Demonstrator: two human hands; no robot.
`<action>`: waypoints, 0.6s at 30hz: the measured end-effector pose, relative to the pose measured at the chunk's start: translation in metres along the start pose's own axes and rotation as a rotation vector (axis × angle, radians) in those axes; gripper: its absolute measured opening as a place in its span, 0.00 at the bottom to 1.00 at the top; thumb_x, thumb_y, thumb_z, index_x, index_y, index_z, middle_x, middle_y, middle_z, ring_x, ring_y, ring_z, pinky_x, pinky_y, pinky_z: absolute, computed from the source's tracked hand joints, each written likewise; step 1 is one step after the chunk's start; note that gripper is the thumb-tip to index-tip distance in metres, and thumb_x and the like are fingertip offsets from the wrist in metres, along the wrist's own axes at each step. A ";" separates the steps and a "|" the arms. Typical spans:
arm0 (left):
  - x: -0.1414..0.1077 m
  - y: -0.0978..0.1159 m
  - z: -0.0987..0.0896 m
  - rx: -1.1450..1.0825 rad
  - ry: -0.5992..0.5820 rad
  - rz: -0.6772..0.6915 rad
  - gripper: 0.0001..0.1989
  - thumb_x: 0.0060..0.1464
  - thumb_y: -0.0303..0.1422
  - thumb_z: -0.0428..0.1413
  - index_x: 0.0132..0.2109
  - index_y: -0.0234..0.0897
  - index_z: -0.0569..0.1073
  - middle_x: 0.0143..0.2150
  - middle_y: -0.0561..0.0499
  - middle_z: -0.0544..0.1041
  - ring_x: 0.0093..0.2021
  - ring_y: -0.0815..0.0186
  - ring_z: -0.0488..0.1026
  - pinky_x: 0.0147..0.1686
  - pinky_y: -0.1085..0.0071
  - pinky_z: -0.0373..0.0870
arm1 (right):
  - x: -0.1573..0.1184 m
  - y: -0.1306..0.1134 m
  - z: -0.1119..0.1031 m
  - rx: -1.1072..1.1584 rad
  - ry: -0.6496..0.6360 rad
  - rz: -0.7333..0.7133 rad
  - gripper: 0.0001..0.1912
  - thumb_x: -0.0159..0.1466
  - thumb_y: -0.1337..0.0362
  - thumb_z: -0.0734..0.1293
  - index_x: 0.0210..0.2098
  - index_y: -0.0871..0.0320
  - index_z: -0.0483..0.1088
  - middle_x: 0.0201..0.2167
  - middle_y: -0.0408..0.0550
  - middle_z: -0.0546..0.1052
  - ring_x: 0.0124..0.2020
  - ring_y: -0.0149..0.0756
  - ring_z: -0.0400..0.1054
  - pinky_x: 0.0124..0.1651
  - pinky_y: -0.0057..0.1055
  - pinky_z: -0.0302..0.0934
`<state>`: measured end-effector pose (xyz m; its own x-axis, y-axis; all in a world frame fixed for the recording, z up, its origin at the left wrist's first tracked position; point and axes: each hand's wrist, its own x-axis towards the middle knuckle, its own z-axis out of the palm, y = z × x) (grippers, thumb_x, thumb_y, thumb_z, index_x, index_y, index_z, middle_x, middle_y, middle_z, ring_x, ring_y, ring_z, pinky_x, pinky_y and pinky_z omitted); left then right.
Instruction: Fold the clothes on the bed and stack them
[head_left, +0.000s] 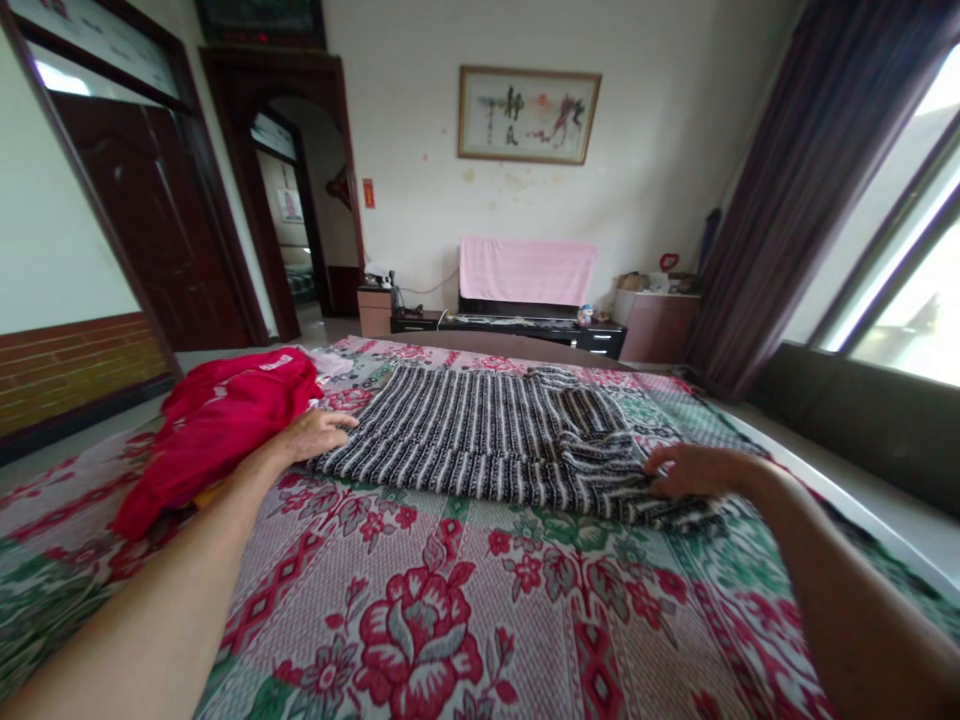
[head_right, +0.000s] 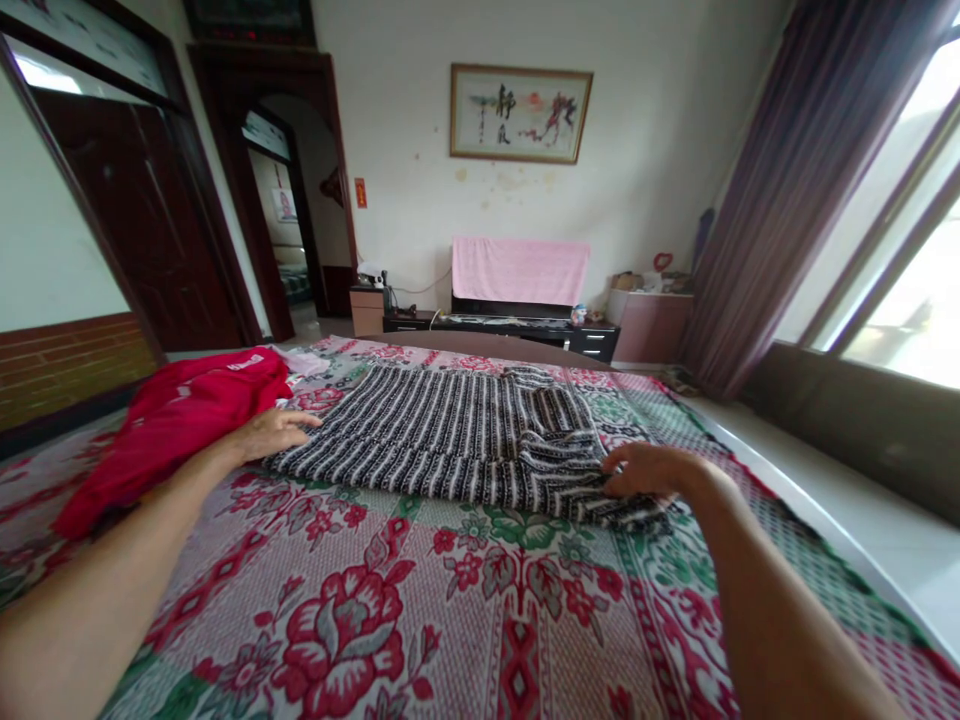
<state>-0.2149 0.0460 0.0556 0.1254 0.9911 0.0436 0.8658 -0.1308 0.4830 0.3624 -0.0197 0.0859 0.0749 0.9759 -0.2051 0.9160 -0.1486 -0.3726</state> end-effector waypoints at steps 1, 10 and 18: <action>0.000 0.001 0.000 0.018 -0.005 -0.011 0.26 0.45 0.36 0.51 0.52 0.33 0.74 0.19 0.59 0.66 0.24 0.70 0.62 0.26 0.76 0.56 | -0.002 -0.004 -0.003 -0.015 -0.036 0.041 0.11 0.48 0.60 0.72 0.32 0.56 0.76 0.21 0.45 0.75 0.19 0.31 0.65 0.22 0.28 0.59; 0.005 0.005 0.007 0.341 0.181 0.104 0.23 0.47 0.35 0.51 0.50 0.38 0.76 0.47 0.51 0.78 0.42 0.64 0.71 0.44 0.73 0.65 | 0.000 -0.076 0.029 -0.101 0.434 -0.519 0.12 0.58 0.67 0.61 0.35 0.55 0.76 0.32 0.44 0.79 0.33 0.32 0.71 0.36 0.26 0.62; 0.013 -0.004 0.018 0.340 0.152 0.149 0.16 0.46 0.37 0.51 0.41 0.43 0.79 0.45 0.52 0.79 0.46 0.61 0.73 0.45 0.71 0.66 | 0.008 -0.107 0.074 -0.328 0.261 -0.720 0.15 0.61 0.68 0.60 0.44 0.56 0.73 0.41 0.50 0.77 0.41 0.37 0.70 0.44 0.30 0.60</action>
<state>-0.2084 0.0592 0.0384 0.2104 0.9496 0.2323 0.9578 -0.2478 0.1454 0.2360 -0.0076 0.0571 -0.5211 0.8262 0.2143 0.8403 0.5406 -0.0410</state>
